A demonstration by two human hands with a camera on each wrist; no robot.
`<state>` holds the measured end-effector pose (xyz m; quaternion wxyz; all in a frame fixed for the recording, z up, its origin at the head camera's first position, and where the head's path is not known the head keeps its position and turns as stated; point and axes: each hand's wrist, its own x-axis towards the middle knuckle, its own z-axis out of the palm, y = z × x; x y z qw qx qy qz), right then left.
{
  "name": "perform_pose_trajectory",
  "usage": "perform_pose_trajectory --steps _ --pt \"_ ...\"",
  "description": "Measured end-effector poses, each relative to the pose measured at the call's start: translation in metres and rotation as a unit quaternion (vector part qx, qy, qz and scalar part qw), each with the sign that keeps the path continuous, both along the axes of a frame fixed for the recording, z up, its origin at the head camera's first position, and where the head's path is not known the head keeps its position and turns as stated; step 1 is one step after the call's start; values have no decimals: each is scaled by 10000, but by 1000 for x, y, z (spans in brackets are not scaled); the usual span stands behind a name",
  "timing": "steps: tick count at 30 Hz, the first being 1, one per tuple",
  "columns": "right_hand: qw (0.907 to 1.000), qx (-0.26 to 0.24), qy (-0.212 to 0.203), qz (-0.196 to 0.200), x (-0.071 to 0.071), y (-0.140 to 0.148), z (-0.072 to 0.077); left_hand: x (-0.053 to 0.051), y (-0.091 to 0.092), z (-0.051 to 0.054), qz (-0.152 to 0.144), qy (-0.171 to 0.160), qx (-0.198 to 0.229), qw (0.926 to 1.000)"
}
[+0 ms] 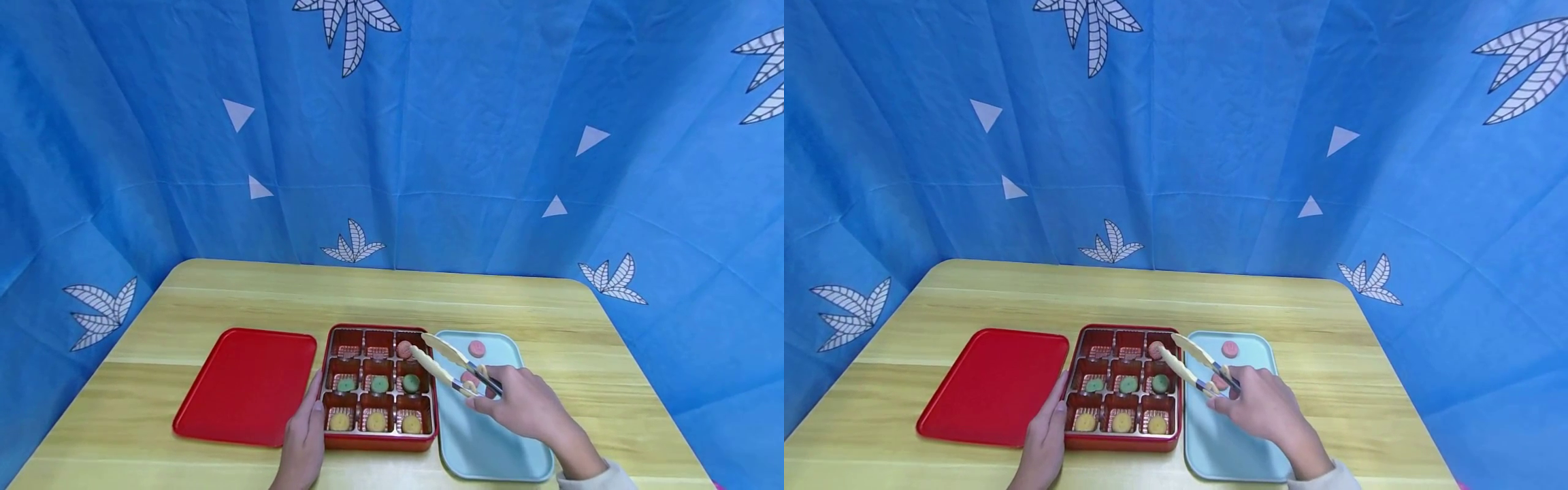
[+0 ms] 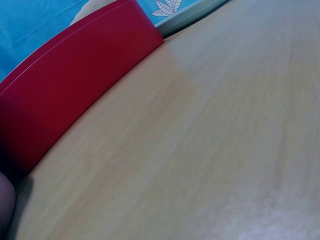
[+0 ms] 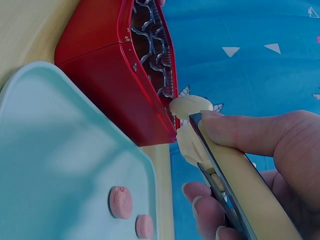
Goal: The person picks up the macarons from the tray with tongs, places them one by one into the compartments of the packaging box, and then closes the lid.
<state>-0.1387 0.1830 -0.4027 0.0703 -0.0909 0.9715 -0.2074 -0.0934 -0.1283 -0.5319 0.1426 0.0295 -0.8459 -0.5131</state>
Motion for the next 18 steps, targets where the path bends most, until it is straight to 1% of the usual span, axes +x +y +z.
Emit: perform_pose_trajectory --steps 2,8,14,18 --pt "10000 -17 -59 -34 0 1 0 0 0 0 -9 -46 63 10000" --pt "9998 -3 -128 -152 3 7 0 0 0 0 -9 -43 107 9999" --pt "9993 11 -240 -294 9 19 1 0 -1 -2 -91 26 138 9999" --pt "9982 55 -381 -460 14 29 0 -1 -2 -4 -92 -7 138 9999"
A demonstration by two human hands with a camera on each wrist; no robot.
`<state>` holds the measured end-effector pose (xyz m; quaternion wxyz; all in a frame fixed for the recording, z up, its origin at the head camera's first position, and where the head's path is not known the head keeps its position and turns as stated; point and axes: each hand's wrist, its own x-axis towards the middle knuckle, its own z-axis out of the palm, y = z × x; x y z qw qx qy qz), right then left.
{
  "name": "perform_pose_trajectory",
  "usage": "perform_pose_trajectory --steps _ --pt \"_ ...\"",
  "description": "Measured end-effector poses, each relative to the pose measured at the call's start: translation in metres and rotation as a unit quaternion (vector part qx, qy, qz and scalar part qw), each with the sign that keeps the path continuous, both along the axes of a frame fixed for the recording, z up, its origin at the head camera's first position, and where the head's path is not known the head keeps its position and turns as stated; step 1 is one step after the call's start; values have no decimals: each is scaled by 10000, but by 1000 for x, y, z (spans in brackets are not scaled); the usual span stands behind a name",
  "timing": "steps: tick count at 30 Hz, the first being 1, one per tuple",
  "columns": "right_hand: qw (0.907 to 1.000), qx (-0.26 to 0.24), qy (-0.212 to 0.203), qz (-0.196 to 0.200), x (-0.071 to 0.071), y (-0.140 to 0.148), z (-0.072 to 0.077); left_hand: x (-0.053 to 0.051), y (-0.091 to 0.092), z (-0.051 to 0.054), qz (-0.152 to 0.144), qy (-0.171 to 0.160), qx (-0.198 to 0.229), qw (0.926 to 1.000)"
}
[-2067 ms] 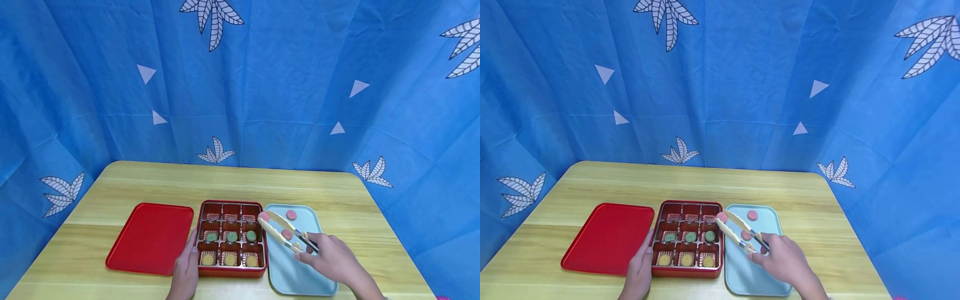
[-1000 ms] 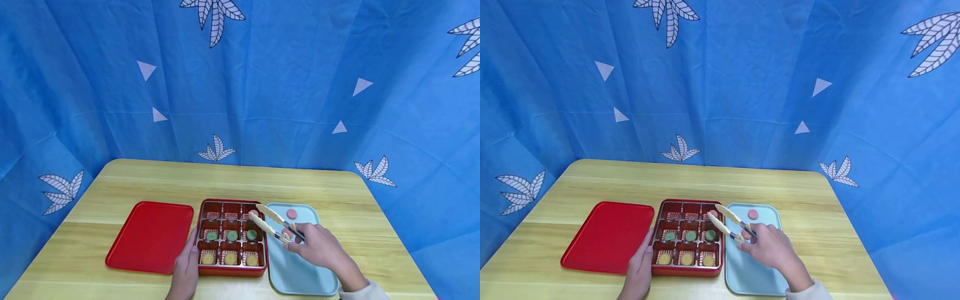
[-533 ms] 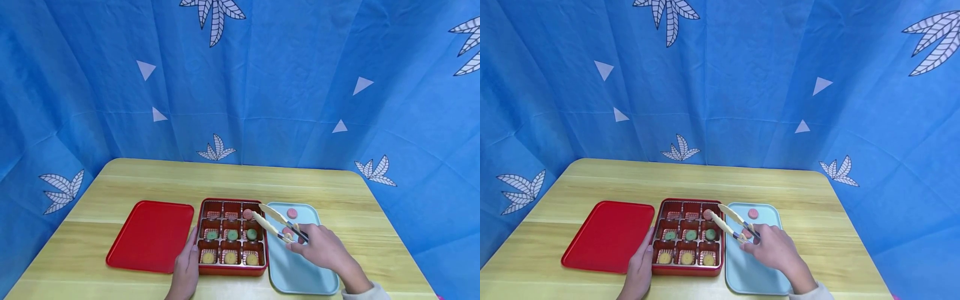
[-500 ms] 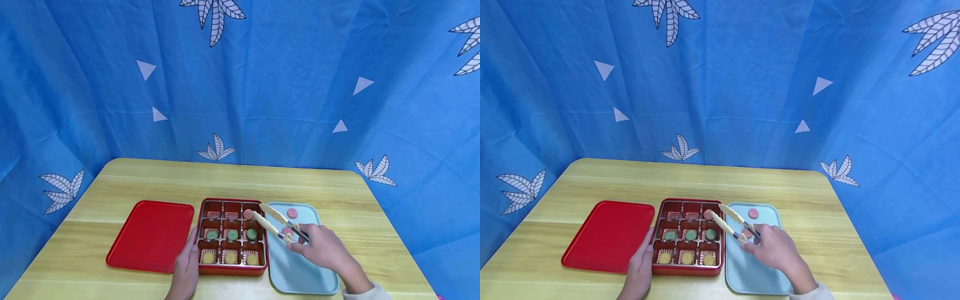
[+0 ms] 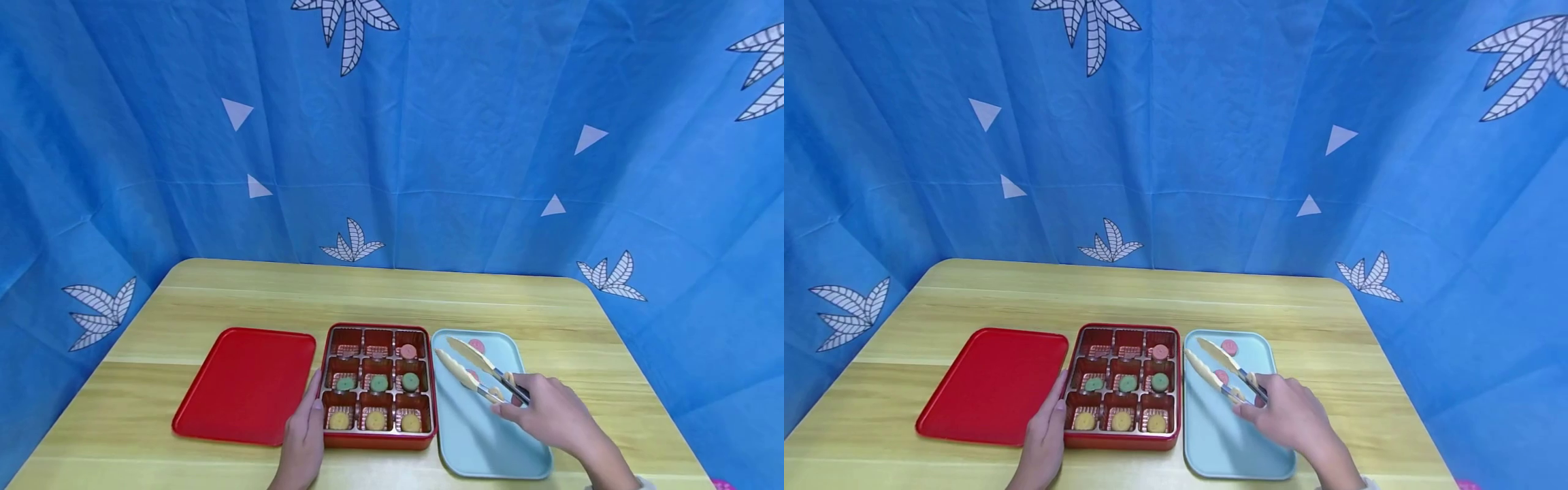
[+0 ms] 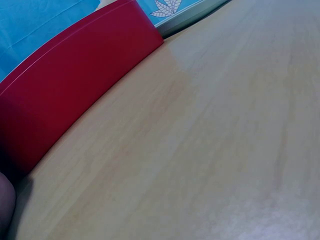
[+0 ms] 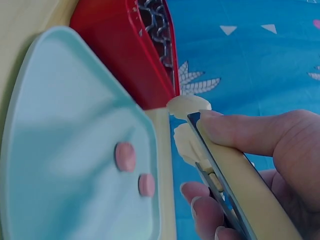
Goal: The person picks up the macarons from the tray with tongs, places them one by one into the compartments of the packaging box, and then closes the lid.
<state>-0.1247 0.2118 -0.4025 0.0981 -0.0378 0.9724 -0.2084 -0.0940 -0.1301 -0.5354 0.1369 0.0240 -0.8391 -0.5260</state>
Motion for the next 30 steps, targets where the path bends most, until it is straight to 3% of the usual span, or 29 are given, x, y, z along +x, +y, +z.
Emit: perform_pose_trajectory --steps 18,30 --pt "9988 262 -217 -364 19 31 -19 0 0 -1 29 71 -7 10000" --pt "9969 170 -543 -545 22 34 -30 0 0 0 -39 43 81 10000"
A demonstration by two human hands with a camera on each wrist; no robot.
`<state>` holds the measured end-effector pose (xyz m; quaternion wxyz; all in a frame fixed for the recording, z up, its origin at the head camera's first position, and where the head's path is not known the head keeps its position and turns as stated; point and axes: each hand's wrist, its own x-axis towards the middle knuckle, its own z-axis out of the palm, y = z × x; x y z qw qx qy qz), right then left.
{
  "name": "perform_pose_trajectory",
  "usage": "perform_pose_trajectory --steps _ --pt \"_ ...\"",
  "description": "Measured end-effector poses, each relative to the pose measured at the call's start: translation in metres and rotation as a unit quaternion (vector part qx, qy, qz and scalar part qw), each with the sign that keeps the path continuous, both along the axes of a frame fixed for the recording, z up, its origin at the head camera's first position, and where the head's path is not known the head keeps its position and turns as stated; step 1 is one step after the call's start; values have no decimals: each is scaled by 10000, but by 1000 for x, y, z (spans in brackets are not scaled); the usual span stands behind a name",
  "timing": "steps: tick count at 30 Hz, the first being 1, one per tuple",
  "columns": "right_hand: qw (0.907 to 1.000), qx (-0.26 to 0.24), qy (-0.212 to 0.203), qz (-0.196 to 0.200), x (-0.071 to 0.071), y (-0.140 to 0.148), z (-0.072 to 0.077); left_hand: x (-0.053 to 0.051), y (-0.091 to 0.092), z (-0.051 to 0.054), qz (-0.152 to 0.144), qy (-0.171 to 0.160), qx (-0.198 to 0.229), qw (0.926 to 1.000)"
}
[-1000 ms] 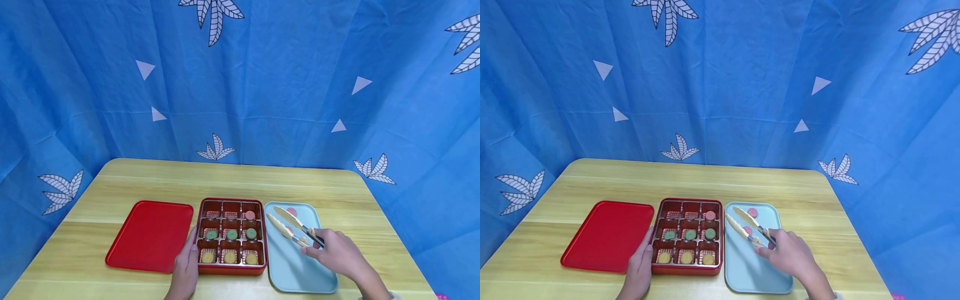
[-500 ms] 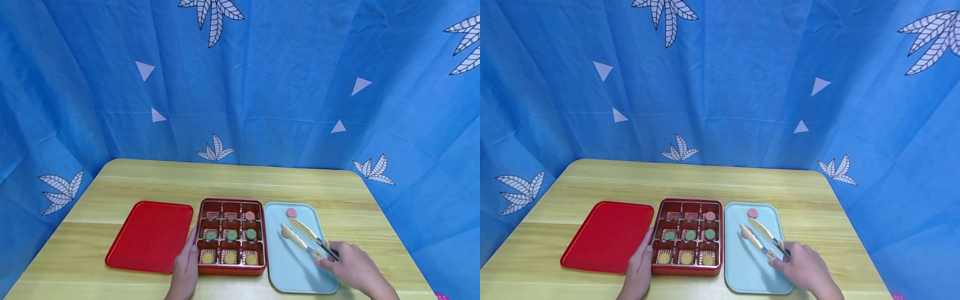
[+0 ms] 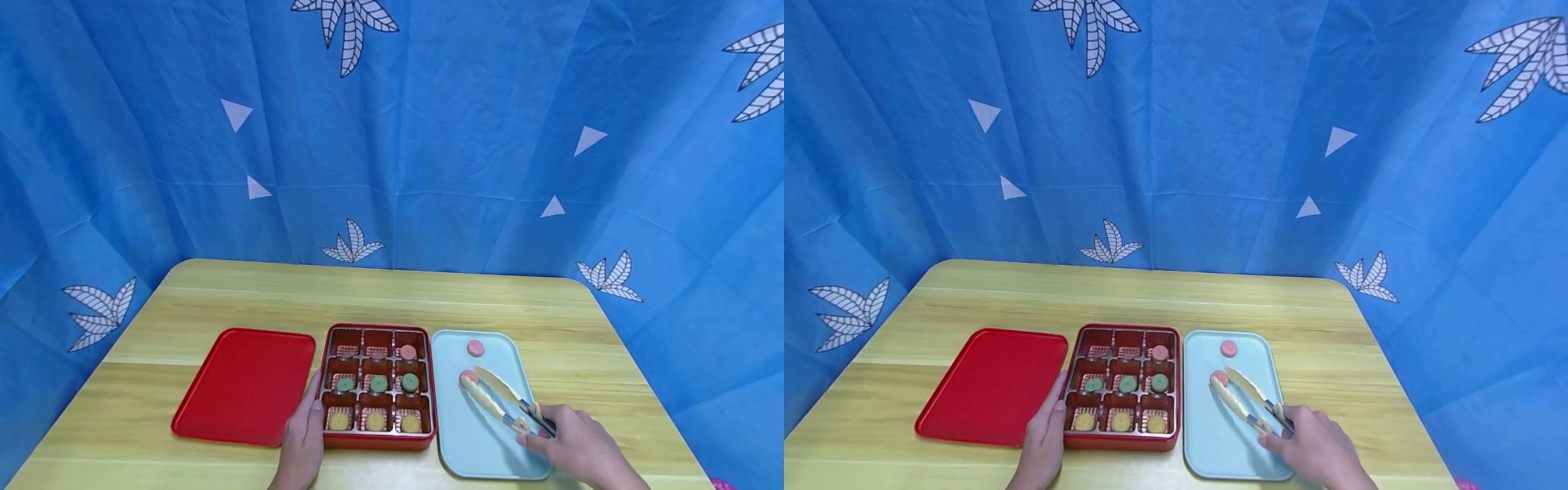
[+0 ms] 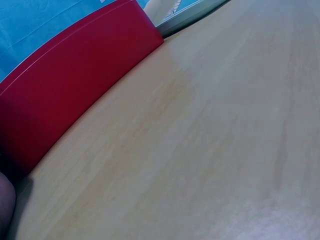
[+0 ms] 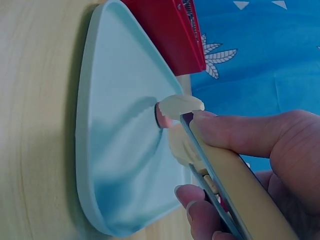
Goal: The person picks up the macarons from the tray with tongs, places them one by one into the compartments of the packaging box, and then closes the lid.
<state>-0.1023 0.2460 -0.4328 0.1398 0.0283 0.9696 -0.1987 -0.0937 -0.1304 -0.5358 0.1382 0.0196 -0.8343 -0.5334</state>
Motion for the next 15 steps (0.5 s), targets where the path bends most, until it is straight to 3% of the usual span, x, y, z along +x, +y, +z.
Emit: perform_pose_trajectory --steps 15 --pt "10000 13 -60 -3 0 -1 0 0 0 -1 -50 -26 -61 10000"
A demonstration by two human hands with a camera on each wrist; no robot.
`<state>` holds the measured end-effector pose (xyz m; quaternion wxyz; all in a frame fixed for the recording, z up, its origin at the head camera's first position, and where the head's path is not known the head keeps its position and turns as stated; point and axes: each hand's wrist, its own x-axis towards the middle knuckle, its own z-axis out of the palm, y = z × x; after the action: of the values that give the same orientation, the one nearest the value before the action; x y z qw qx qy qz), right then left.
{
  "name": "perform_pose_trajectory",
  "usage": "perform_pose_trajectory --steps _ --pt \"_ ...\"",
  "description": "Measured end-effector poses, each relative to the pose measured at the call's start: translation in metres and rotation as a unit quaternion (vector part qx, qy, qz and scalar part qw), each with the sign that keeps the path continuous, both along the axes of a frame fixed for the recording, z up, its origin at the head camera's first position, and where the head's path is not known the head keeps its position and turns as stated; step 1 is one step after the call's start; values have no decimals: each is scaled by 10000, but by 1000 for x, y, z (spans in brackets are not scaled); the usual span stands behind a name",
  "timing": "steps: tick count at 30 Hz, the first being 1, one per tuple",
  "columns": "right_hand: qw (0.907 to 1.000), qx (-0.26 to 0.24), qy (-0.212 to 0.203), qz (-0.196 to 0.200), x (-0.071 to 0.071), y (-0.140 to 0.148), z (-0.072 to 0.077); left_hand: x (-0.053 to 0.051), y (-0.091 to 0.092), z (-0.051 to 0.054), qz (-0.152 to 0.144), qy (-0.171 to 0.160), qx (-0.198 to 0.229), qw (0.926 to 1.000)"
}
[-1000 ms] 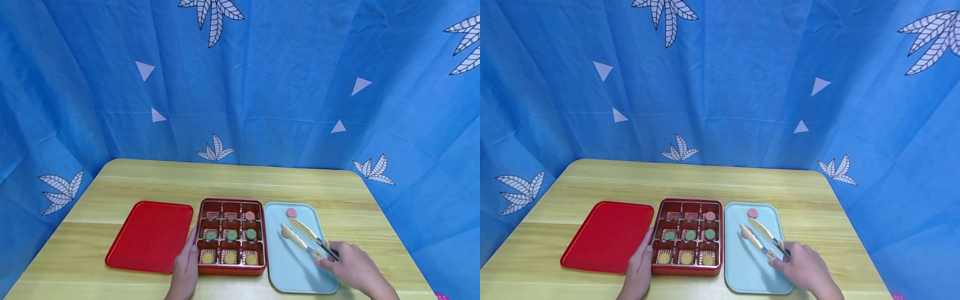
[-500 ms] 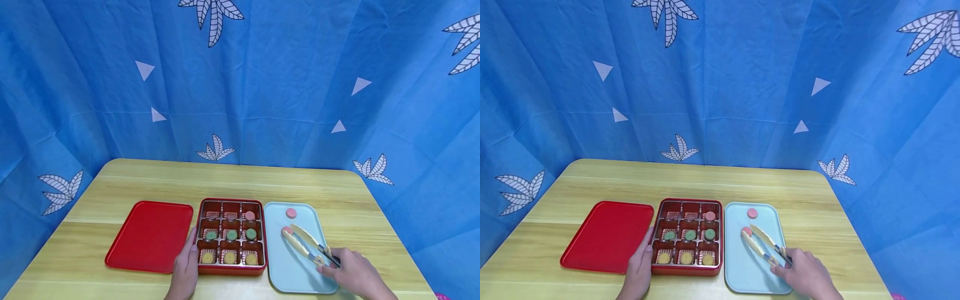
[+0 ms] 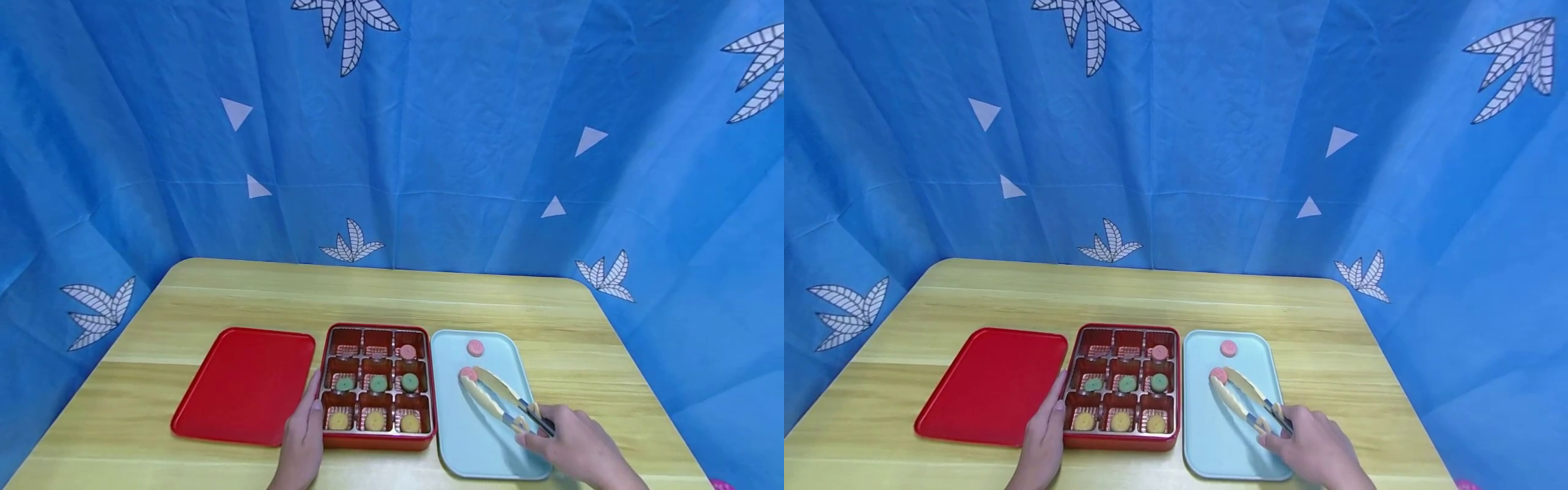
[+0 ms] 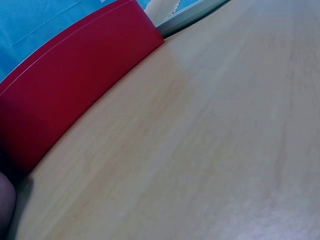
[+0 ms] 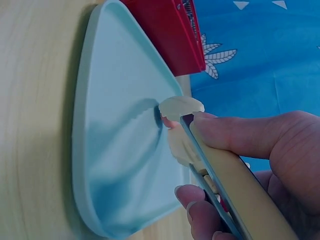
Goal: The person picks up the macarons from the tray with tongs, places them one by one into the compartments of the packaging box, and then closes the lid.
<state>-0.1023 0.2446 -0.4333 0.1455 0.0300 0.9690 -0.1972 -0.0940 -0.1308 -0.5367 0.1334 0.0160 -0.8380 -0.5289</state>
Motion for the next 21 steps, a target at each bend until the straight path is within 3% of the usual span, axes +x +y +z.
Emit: perform_pose_trajectory --steps 21 --pt "9956 -119 738 570 -14 -20 32 1 0 1 99 -41 0 9999"
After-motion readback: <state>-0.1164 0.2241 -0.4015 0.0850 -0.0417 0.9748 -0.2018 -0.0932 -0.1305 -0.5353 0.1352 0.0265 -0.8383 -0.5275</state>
